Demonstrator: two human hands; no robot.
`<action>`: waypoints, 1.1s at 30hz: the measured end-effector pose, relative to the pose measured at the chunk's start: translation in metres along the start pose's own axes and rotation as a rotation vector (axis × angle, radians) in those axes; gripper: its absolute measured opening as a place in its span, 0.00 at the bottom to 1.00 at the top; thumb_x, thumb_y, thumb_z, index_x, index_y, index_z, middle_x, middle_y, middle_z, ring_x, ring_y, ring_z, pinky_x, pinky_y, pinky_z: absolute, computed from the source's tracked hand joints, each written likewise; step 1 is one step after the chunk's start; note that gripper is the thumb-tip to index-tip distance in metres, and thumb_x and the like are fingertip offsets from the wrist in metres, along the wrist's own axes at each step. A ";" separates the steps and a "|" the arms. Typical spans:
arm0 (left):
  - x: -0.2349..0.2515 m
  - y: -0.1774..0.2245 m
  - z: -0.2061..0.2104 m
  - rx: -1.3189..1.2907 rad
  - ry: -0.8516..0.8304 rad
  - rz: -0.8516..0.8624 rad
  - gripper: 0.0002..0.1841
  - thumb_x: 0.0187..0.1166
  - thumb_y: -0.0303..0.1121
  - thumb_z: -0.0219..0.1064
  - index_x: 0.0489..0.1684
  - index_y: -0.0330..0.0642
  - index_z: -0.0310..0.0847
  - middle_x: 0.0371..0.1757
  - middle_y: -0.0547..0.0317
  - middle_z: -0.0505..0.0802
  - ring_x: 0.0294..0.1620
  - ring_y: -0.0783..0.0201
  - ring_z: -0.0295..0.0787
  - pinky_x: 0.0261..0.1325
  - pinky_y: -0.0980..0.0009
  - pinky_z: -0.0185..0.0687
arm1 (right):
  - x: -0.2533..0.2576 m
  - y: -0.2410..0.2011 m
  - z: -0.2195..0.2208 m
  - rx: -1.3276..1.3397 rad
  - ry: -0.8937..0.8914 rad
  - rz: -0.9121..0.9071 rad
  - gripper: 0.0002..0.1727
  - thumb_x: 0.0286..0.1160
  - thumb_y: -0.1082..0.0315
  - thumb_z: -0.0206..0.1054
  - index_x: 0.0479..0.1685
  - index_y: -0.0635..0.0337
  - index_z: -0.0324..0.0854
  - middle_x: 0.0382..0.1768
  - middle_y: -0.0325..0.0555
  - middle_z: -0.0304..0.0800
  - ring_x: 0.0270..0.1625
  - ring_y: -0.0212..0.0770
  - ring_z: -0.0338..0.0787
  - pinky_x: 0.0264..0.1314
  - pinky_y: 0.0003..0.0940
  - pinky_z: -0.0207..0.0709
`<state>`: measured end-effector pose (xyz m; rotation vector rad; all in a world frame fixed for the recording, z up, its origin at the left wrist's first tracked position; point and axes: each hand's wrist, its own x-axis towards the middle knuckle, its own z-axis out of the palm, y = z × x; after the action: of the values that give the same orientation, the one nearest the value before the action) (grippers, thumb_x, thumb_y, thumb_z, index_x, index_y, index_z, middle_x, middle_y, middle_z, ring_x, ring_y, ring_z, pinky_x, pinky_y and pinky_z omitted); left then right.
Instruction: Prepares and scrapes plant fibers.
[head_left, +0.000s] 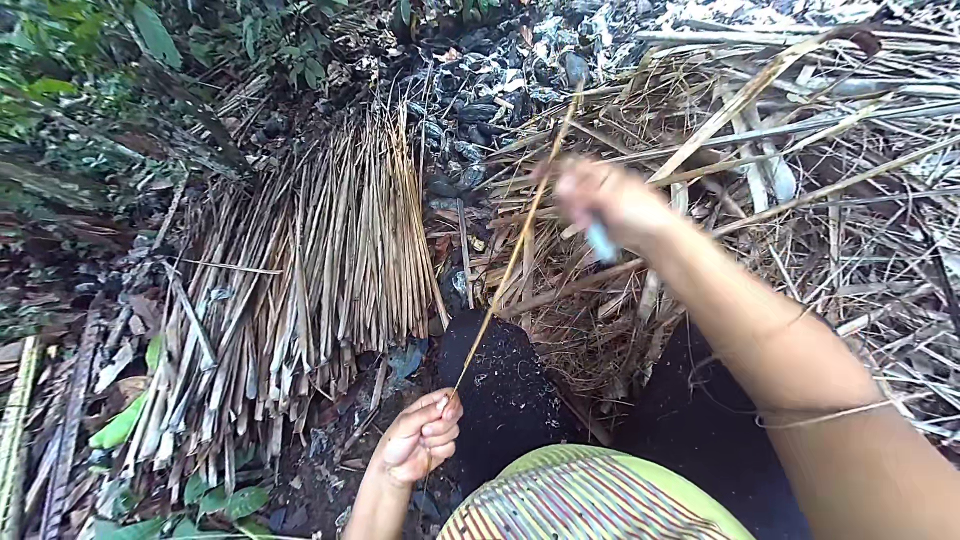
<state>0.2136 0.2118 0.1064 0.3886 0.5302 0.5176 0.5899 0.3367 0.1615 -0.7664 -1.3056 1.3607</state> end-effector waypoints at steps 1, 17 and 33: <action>-0.004 -0.002 -0.003 0.010 0.031 0.007 0.04 0.78 0.34 0.70 0.32 0.50 0.86 0.23 0.76 0.80 0.14 0.86 0.70 0.16 0.91 0.65 | 0.009 -0.002 -0.037 0.031 0.178 -0.064 0.15 0.91 0.67 0.47 0.62 0.55 0.78 0.20 0.20 0.74 0.19 0.16 0.71 0.24 0.12 0.70; 0.041 -0.007 0.067 1.278 0.635 0.852 0.12 0.86 0.27 0.54 0.43 0.35 0.85 0.34 0.79 0.87 0.26 0.92 0.71 0.30 0.91 0.67 | -0.034 0.011 0.087 0.100 -0.155 0.268 0.14 0.85 0.73 0.57 0.63 0.62 0.80 0.28 0.27 0.80 0.21 0.16 0.70 0.23 0.12 0.66; 0.032 -0.011 0.049 0.874 0.455 0.679 0.12 0.88 0.34 0.55 0.41 0.54 0.86 0.17 0.87 0.73 0.16 0.89 0.62 0.21 0.89 0.58 | -0.018 0.007 0.059 0.202 -0.126 0.130 0.19 0.88 0.71 0.51 0.72 0.58 0.75 0.25 0.24 0.76 0.19 0.16 0.70 0.22 0.12 0.67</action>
<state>0.2693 0.2106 0.1287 1.3303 1.0723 1.0318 0.5378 0.3037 0.1630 -0.6437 -1.2083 1.6397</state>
